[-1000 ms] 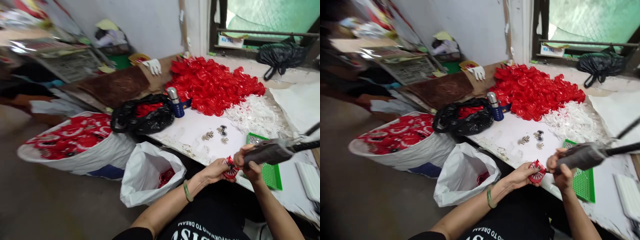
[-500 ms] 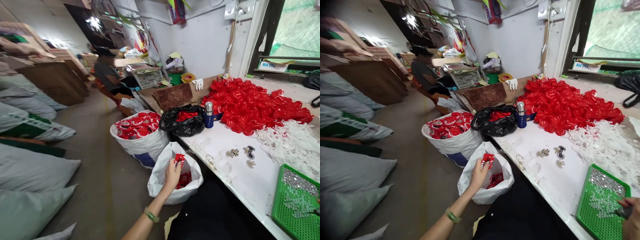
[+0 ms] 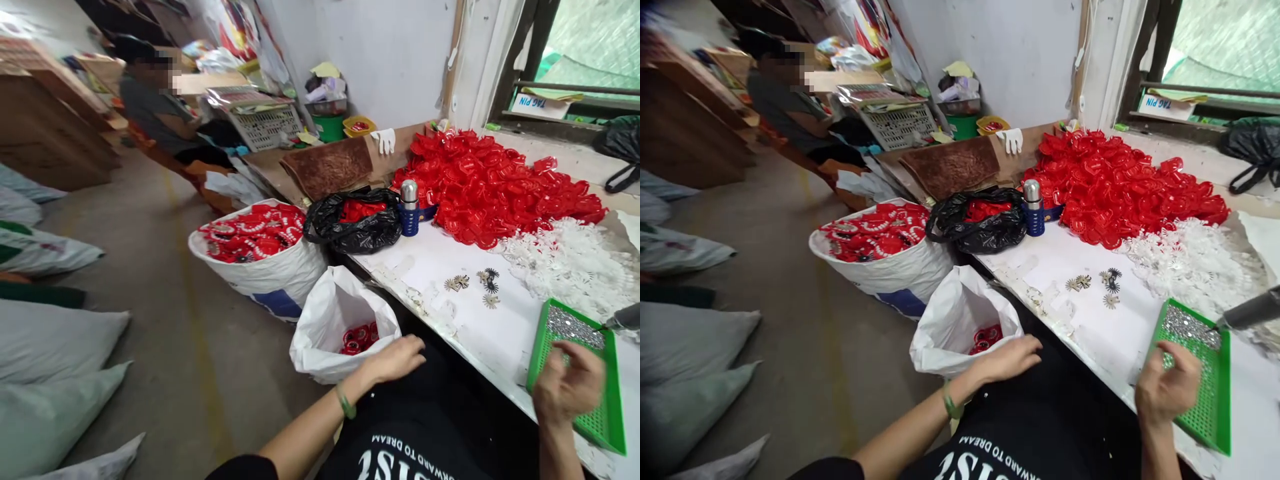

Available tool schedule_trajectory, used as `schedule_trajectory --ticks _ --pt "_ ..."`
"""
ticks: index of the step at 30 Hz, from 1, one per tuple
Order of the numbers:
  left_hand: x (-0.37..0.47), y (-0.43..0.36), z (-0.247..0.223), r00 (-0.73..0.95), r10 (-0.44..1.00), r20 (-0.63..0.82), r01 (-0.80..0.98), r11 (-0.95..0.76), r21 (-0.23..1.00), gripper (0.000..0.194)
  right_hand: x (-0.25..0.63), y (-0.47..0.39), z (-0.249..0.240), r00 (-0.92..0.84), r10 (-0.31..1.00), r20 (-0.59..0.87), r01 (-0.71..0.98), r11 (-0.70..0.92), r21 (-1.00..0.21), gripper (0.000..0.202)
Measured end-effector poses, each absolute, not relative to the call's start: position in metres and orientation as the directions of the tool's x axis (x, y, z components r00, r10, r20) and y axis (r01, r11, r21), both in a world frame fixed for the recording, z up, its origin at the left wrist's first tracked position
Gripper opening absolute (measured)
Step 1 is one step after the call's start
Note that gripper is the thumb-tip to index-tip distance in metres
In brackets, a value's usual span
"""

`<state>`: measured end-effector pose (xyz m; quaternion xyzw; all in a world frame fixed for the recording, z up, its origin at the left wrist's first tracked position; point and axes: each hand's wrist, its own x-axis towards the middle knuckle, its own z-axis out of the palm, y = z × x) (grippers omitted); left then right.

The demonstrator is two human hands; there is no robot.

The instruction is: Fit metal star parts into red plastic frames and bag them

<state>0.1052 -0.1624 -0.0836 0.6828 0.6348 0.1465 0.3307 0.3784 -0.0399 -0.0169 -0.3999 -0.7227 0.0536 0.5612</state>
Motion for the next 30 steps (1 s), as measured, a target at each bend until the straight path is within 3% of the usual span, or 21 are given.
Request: schedule_trajectory --ticks 2,4,6,10,13,20,30 --pt "0.133 -0.157 -0.088 0.364 0.893 -0.264 0.747 -0.11 0.656 0.035 0.354 -0.056 -0.032 -0.337 0.596 0.729 0.475 0.776 -0.415 0.013" --pt "0.154 -0.152 -0.097 0.457 0.834 -0.31 0.737 -0.159 0.658 0.037 0.335 -0.065 -0.047 -0.63 0.523 0.574 0.358 0.852 -0.383 0.016" --pt "0.167 -0.146 -0.107 0.478 0.818 -0.32 0.719 -0.156 0.677 0.037 0.323 -0.066 -0.06 -0.713 0.482 0.509 0.33 0.871 -0.363 0.021" --pt "0.18 -0.135 -0.124 0.456 0.858 -0.234 0.682 -0.168 0.712 0.037 0.317 -0.051 -0.082 -0.549 0.59 0.592 0.538 0.791 -0.29 0.024" --pt "0.187 -0.132 -0.137 0.444 0.878 -0.176 0.637 -0.172 0.751 0.034 0.32 -0.044 -0.091 -0.44 0.667 0.601 0.648 0.699 -0.301 0.026" --pt "0.191 -0.129 -0.151 0.363 0.922 -0.138 0.625 -0.131 0.77 0.026 0.322 -0.047 -0.099 -0.471 0.636 0.612 0.635 0.726 -0.265 0.017" --pt "0.195 -0.132 -0.16 0.331 0.923 -0.194 0.612 -0.053 0.789 0.028 0.323 -0.06 -0.096 -0.465 0.687 0.558 0.634 0.698 -0.332 0.012"
